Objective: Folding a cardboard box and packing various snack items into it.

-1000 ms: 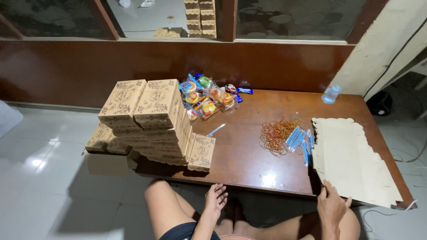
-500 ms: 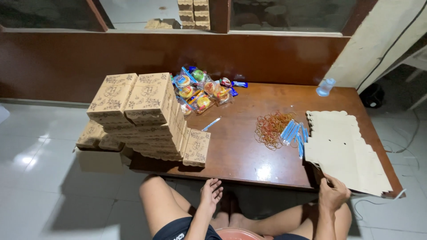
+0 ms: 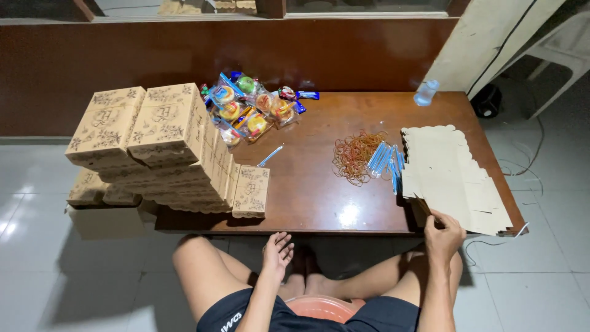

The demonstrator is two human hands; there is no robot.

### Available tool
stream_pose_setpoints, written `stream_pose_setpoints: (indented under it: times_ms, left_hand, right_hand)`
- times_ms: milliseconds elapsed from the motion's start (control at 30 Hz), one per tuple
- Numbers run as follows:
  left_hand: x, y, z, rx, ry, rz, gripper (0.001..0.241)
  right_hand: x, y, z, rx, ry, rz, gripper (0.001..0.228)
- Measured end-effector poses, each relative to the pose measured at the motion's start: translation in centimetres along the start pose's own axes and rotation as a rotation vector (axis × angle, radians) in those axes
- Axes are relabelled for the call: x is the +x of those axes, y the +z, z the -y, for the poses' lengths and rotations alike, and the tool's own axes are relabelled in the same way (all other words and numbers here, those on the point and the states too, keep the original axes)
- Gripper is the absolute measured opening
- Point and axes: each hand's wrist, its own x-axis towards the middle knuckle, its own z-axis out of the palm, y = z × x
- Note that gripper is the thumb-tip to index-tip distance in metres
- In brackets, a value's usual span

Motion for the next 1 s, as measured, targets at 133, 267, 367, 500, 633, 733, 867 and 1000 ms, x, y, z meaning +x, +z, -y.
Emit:
stream_pose_setpoints:
  times_ms: [133, 267, 367, 500, 633, 733, 867, 1000]
  left_hand:
    - [-0.7, 0.2, -0.3, -0.003, -0.001, -0.002, 0.034]
    - [-0.7, 0.2, -0.3, 0.0, 0.002, 0.004, 0.034]
    - [-1.0, 0.4, -0.4, 0.002, 0.001, 0.007, 0.034]
    - [-1.6, 0.6, -0.6, 0.001, 0.013, 0.01, 0.032]
    - [-1.7, 0.5, -0.5, 0.003, 0.015, 0.007, 0.032]
    - [-1.7, 0.6, -0.6, 0.002, 0.012, 0.004, 0.033]
    - [-1.6, 0.6, -0.4, 0.003, 0.008, 0.006, 0.033]
    - [-2.1, 0.7, -0.5, 0.003, 0.017, 0.002, 0.033]
  right_hand:
    - [1.0, 0.4, -1.4, -0.001, 0.056, -0.049, 0.02]
    - [3.5, -1.6, 2.0, 0.26, 0.564, 0.222, 0.012]
    - [4.2, -2.7, 3.0, 0.433, 0.693, 0.276, 0.02]
    - [4.2, -1.1, -1.5, 0.314, 0.569, 0.191, 0.021]
    - [4.1, -0.5, -2.2, 0.269, 0.546, -0.046, 0.015]
    - [4.5, -1.0, -0.6, 0.393, 0.604, -0.178, 0.018]
    - [4.4, 0.1, -1.0, 0.309, 0.395, -0.32, 0.024]
    - [4.9, 0.1, 1.7, 0.304, 0.193, -0.437, 0.02]
